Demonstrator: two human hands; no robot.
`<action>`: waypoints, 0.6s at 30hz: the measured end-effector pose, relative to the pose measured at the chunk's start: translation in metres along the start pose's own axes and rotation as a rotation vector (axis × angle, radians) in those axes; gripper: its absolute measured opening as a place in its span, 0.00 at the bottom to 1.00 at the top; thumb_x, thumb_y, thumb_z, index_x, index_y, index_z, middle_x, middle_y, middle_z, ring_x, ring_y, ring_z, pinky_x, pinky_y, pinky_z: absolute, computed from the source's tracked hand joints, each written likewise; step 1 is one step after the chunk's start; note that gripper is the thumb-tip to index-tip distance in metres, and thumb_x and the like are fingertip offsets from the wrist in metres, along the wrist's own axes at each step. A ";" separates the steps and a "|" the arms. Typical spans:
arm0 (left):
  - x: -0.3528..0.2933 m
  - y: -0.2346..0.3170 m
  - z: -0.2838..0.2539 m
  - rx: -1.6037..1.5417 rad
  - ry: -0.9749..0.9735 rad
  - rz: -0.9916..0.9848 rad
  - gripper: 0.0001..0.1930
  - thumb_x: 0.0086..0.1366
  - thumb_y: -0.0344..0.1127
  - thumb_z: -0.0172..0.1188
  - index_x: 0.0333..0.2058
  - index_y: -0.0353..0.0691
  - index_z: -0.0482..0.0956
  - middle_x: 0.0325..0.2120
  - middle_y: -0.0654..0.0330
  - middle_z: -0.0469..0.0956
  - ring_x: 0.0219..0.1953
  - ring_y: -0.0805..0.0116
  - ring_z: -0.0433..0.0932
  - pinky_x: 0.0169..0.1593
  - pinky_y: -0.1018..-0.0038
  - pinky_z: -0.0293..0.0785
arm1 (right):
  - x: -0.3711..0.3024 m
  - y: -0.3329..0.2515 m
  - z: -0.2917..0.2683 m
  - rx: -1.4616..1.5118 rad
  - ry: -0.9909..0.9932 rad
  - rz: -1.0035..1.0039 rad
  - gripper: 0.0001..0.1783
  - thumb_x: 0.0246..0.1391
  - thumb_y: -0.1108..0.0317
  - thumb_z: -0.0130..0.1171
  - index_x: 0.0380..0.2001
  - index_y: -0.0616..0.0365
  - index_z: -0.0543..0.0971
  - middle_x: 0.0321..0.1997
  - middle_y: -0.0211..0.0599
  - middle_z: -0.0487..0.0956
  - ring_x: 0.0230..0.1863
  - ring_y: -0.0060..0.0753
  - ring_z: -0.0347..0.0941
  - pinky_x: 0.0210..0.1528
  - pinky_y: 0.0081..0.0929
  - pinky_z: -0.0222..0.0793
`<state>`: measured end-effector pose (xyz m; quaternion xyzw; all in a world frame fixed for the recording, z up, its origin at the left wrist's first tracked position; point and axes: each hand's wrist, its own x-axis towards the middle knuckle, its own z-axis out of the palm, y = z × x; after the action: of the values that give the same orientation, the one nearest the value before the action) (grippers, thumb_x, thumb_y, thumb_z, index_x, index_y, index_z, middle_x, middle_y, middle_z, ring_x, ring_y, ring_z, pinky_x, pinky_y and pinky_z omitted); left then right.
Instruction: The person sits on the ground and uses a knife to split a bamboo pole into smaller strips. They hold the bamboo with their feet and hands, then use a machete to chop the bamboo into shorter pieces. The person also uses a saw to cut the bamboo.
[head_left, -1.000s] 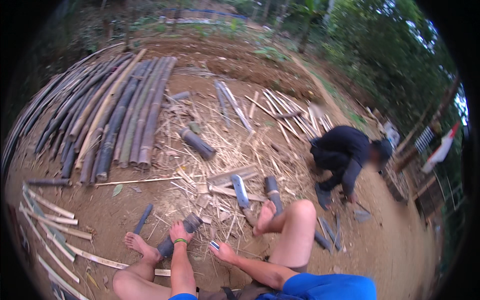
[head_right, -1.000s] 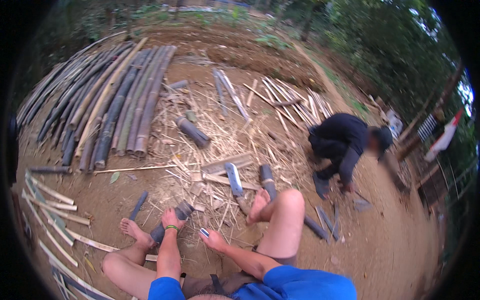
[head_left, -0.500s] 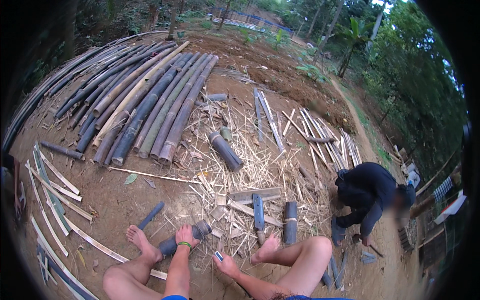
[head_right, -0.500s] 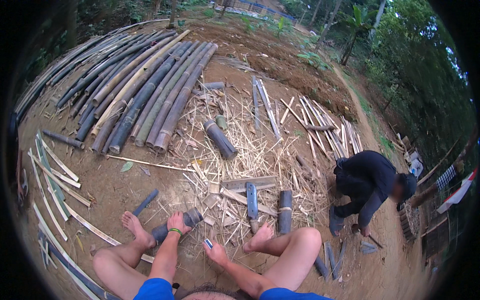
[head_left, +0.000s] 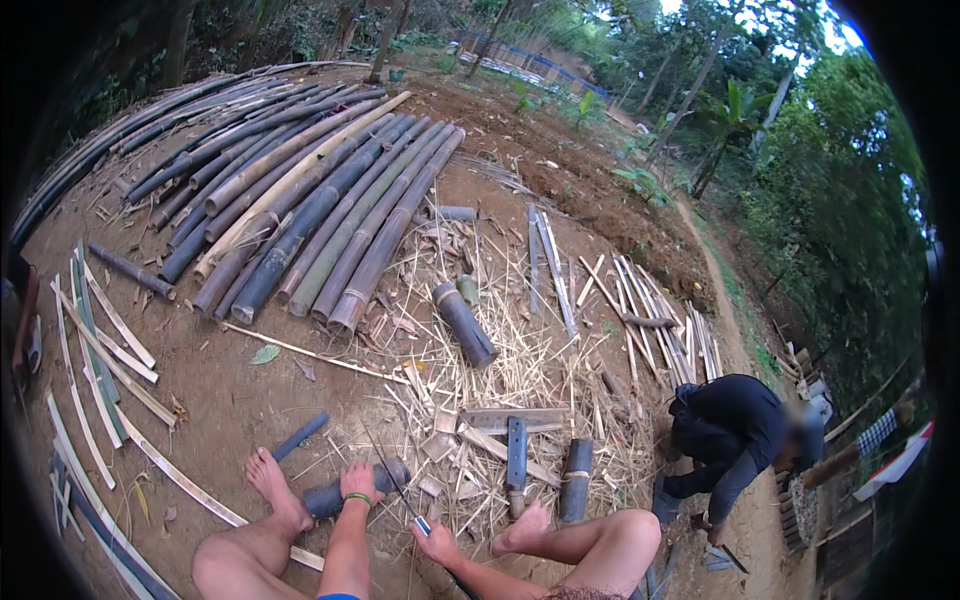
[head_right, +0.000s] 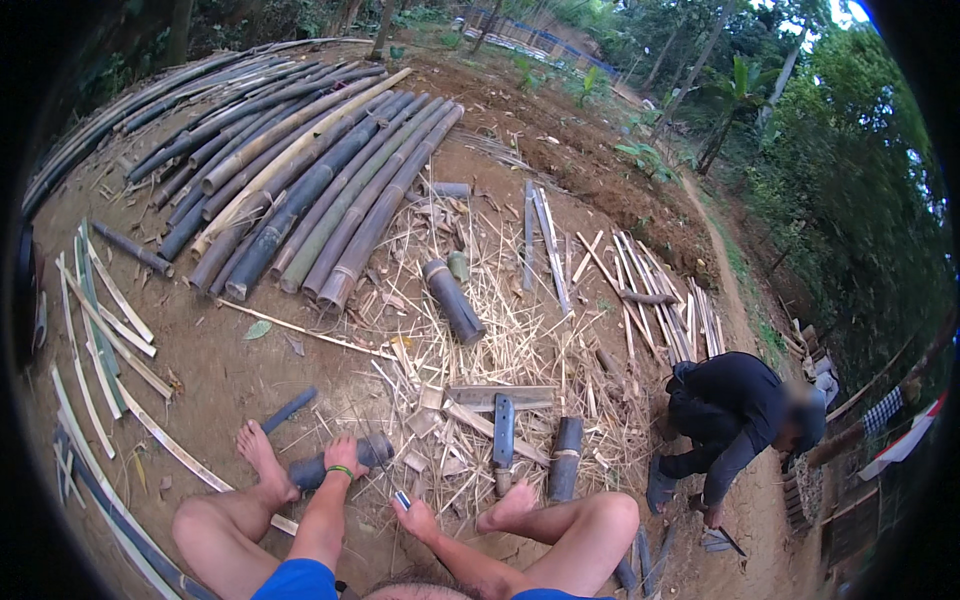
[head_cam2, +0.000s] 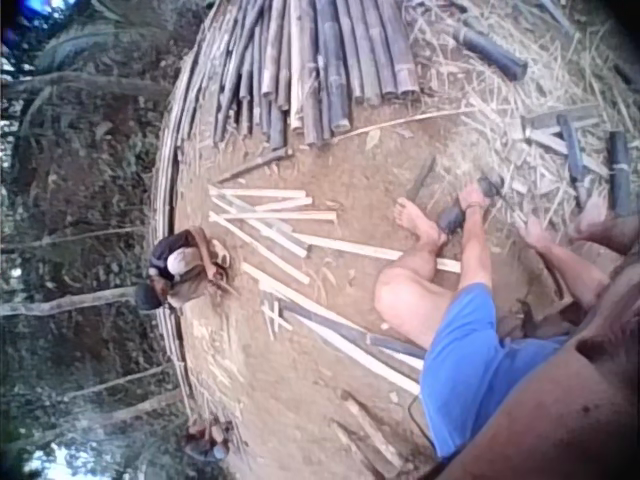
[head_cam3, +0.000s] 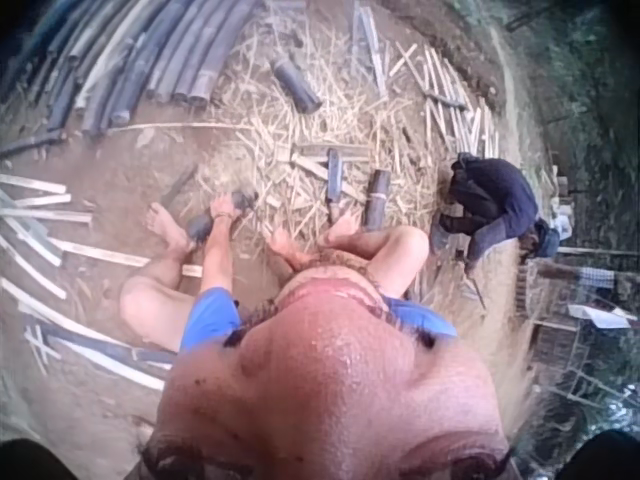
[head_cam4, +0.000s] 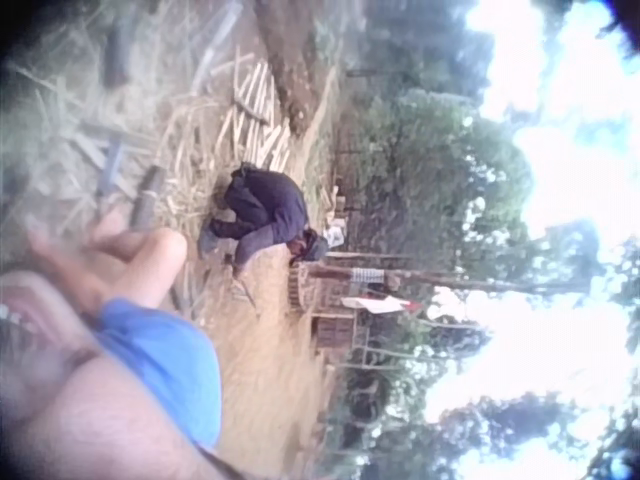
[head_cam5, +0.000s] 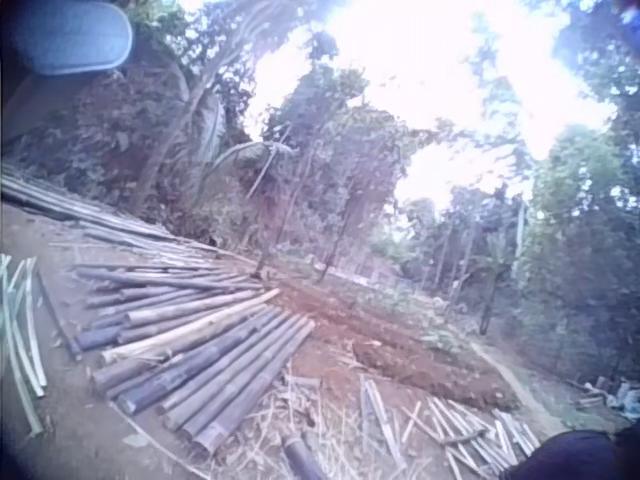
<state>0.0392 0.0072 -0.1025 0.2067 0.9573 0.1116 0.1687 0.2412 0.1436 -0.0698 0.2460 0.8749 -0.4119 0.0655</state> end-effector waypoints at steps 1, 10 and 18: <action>0.002 0.001 0.000 0.001 -0.019 0.015 0.48 0.38 0.53 0.82 0.59 0.43 0.72 0.60 0.57 0.72 0.64 0.57 0.70 0.67 0.57 0.65 | -0.002 0.001 0.002 0.040 0.016 -0.018 0.28 0.62 0.41 0.57 0.42 0.59 0.83 0.35 0.62 0.83 0.41 0.66 0.81 0.45 0.53 0.76; -0.002 0.016 -0.006 0.096 0.013 -0.129 0.47 0.39 0.51 0.82 0.60 0.49 0.71 0.60 0.60 0.71 0.64 0.60 0.68 0.69 0.47 0.57 | 0.007 -0.010 0.004 -0.041 -0.011 0.080 0.31 0.61 0.40 0.57 0.40 0.62 0.84 0.34 0.65 0.82 0.42 0.68 0.81 0.46 0.55 0.75; -0.039 0.015 0.017 0.148 0.168 -0.247 0.61 0.43 0.52 0.78 0.73 0.49 0.51 0.71 0.51 0.55 0.75 0.50 0.47 0.74 0.38 0.32 | 0.021 0.008 0.005 -0.144 -0.015 0.032 0.35 0.60 0.39 0.56 0.43 0.66 0.82 0.39 0.66 0.83 0.44 0.69 0.80 0.48 0.56 0.76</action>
<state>0.0840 0.0057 -0.1030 0.0892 0.9917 0.0364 0.0847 0.2264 0.1520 -0.0859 0.2515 0.8977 -0.3487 0.0960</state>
